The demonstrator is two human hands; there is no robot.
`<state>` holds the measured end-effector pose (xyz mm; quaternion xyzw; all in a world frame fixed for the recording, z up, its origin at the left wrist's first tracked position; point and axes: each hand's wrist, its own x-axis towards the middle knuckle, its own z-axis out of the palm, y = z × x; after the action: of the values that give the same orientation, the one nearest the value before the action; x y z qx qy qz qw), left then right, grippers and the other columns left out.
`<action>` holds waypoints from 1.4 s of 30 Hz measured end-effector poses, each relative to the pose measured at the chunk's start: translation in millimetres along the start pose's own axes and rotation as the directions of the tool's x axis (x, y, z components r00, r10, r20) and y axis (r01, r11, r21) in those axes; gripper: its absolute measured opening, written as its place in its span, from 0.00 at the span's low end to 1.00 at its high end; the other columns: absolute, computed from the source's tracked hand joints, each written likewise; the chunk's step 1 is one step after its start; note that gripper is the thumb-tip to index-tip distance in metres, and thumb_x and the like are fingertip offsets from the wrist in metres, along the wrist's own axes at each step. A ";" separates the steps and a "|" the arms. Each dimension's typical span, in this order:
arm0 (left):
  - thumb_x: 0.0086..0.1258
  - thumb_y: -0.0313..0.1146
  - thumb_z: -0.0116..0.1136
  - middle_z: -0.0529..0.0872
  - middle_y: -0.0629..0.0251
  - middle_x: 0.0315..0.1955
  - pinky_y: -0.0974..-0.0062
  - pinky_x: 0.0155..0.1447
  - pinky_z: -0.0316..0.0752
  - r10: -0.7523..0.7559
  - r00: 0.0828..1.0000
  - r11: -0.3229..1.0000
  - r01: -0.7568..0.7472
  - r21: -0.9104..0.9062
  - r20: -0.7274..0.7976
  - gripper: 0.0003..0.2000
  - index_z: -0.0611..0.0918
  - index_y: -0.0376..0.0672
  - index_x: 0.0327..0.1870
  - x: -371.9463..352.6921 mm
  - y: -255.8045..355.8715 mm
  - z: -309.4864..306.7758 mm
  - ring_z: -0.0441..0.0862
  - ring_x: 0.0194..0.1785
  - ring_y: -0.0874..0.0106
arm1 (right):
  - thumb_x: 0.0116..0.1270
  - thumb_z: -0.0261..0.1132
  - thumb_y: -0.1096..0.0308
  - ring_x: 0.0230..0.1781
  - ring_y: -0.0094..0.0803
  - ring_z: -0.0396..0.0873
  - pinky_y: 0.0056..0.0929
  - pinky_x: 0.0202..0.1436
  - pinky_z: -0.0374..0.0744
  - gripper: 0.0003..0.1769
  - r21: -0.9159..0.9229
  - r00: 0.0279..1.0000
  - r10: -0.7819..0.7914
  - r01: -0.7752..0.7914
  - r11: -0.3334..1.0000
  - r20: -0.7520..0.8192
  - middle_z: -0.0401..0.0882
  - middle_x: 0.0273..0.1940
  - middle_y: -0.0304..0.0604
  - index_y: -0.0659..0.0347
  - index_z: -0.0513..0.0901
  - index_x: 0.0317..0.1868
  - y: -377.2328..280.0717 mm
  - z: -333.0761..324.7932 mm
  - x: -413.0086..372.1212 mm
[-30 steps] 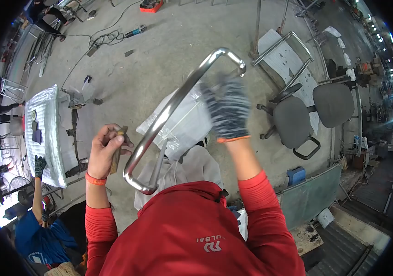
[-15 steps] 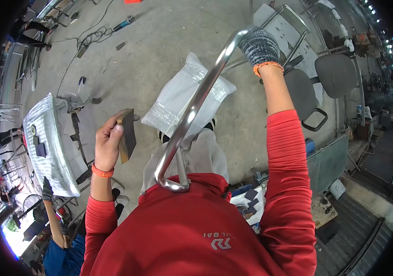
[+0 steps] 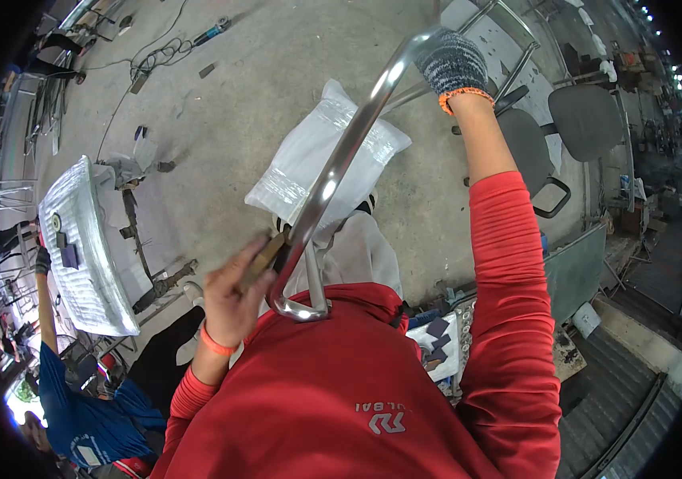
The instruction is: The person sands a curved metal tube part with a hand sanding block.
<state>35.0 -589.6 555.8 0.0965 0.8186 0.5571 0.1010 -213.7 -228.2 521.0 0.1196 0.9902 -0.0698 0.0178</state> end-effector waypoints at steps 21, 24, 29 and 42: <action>0.67 0.31 0.68 0.86 0.68 0.26 0.81 0.31 0.73 -0.381 0.764 0.850 0.511 -0.128 0.522 0.09 0.86 0.33 0.39 99.0 0.2 27.5 0.79 0.28 0.83 | 0.65 0.58 0.55 0.47 0.53 0.84 0.50 0.53 0.80 0.20 -0.083 0.996 -0.050 0.044 0.996 -0.078 0.87 0.44 0.55 0.59 0.86 0.47 2.3 3.9 -4.0; 0.69 0.34 0.65 0.88 0.61 0.28 0.75 0.36 0.81 -0.189 0.851 0.941 0.300 -0.158 0.489 0.13 0.85 0.29 0.41 177.6 -24.1 66.0 0.85 0.30 0.74 | 0.62 0.63 0.57 0.47 0.51 0.84 0.48 0.53 0.80 0.17 0.001 0.998 -0.022 0.022 1.000 -0.055 0.86 0.45 0.53 0.54 0.87 0.48 -4.9 -4.8 -9.5; 0.69 0.35 0.65 0.86 0.57 0.28 0.73 0.36 0.83 -0.219 0.844 0.804 0.441 -0.399 0.490 0.14 0.83 0.28 0.37 262.5 8.6 93.2 0.86 0.31 0.70 | 0.63 0.62 0.59 0.47 0.53 0.83 0.48 0.54 0.80 0.16 -0.019 0.991 -0.094 0.093 0.996 -0.098 0.86 0.45 0.54 0.54 0.86 0.47 -7.1 3.8 -3.0; 0.70 0.29 0.63 0.88 0.64 0.32 0.79 0.37 0.78 -0.338 0.758 0.804 0.541 -0.248 0.557 0.11 0.85 0.29 0.46 55.7 -33.1 -22.4 0.84 0.35 0.78 | 0.62 0.61 0.55 0.43 0.56 0.85 0.49 0.49 0.81 0.20 -0.023 0.998 -0.042 0.041 0.999 -0.047 0.85 0.42 0.60 0.64 0.88 0.40 -36.4 0.6 17.5</action>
<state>-26.1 -606.5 529.8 0.0119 0.6351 0.6266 0.4515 -239.4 -259.2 524.4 0.1002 0.9933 -0.0564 -0.0057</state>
